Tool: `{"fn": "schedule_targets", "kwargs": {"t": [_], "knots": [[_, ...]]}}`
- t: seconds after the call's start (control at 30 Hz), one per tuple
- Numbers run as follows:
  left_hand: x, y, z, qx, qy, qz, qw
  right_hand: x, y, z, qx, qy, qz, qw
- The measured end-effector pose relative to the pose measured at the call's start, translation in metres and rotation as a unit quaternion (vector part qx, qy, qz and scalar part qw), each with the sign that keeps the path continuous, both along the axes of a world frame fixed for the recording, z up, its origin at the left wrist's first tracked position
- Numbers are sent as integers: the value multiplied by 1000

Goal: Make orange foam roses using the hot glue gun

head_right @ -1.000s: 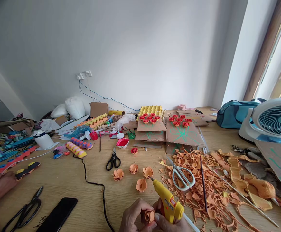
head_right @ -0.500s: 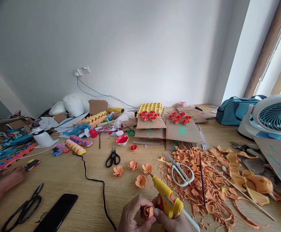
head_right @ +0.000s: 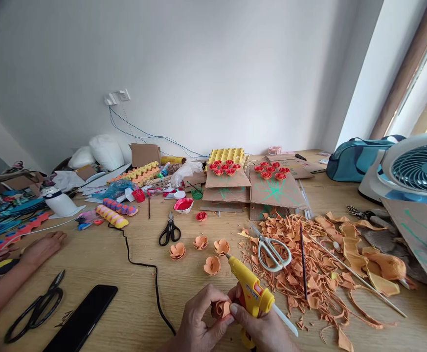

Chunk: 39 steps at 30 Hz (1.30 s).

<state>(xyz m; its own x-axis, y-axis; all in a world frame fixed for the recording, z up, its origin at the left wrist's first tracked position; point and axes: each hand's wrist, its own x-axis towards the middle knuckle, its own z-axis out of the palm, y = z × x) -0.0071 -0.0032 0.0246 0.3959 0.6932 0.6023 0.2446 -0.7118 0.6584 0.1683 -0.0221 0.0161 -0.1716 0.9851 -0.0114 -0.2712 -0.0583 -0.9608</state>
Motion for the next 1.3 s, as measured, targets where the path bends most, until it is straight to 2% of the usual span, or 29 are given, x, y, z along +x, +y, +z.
{"fn": "schedule_targets", "kwargs": {"t": [0.2, 0.43, 0.57, 0.77, 1.0, 1.3], "knots": [[1, -1, -1, -3, 7, 2, 1000, 1, -1, 2, 3, 4, 4, 1000], [0, -3, -1, -3, 21, 4, 1000, -3, -3, 21, 0, 16, -9, 1000], [0, -3, 0, -3, 24, 4, 1000, -4, -4, 28, -8, -10, -3, 1000], [1, -3, 2, -9, 25, 11, 1000, -4, -4, 22, -4, -17, -29, 999], [4, -5, 6, 2, 4, 24, 1000, 0, -3, 17, 24, -5, -19, 1000], [4, -9, 11, -7, 10, 24, 1000, 5, -6, 26, 43, -48, -11, 998]]}}
